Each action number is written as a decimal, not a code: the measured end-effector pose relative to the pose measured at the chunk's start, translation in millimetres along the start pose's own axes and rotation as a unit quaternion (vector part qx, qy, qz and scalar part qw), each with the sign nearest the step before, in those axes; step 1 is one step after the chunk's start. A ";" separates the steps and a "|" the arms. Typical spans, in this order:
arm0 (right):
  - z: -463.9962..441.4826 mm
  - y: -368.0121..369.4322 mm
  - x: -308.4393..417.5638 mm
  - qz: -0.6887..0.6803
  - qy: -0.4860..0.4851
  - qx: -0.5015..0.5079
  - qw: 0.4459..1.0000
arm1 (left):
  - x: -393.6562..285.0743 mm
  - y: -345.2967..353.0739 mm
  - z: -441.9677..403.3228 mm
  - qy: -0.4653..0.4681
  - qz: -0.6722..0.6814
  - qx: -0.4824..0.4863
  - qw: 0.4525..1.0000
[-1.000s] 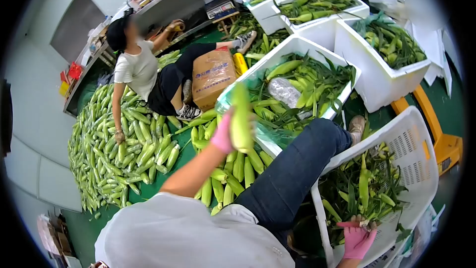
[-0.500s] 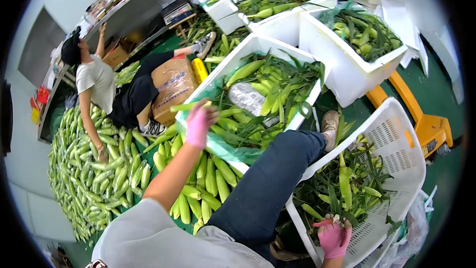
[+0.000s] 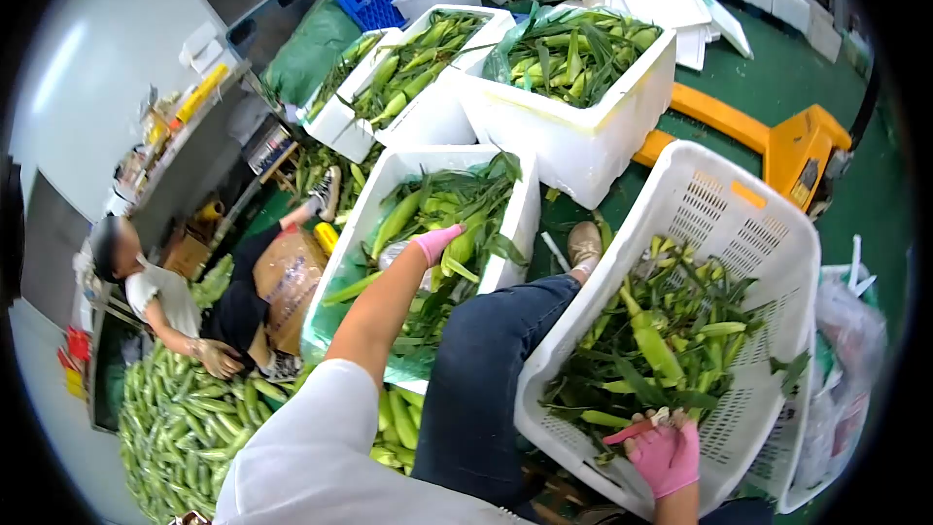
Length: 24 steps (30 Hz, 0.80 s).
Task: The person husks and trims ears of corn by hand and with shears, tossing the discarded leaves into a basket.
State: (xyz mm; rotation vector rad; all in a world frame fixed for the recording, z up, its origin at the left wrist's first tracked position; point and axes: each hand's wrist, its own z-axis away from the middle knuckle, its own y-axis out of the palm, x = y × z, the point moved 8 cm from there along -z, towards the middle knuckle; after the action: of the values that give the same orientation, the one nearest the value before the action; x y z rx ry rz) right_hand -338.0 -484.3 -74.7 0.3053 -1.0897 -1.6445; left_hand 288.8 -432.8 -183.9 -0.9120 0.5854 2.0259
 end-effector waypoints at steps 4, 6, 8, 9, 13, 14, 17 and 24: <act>16.6 32.6 -2.6 0.008 0.023 -0.022 0.999 | -35.5 -13.0 118.5 0.108 0.206 -0.027 0.972; 23.8 29.8 -5.3 0.004 0.024 -0.022 0.999 | -42.5 -26.3 158.8 0.164 0.247 0.010 0.955; 28.5 31.5 -4.9 0.030 0.016 0.014 0.999 | -65.1 -2.7 216.7 0.268 0.227 0.085 0.932; 27.2 28.6 -4.2 0.050 0.016 0.008 0.999 | -90.5 34.6 254.1 0.294 0.187 0.112 0.930; 38.8 76.1 8.6 0.279 -0.156 0.127 0.939 | -103.6 152.5 284.1 0.198 0.313 0.183 0.911; 46.3 84.0 12.8 0.362 -0.203 0.116 0.902 | -91.9 175.0 280.5 0.167 0.274 0.182 0.929; 80.0 112.8 25.9 0.518 -0.203 0.073 0.828 | -67.8 274.0 296.0 0.165 0.057 0.174 0.969; 74.4 81.0 67.4 0.504 -0.243 0.036 0.828 | -26.1 394.7 325.5 0.248 -0.274 0.256 0.893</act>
State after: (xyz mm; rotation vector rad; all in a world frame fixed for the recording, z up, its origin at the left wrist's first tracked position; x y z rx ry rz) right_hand -362.6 -505.3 50.2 -0.6134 -1.3486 -0.7058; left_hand -154.9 -446.9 71.8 -1.1080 0.9561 1.0512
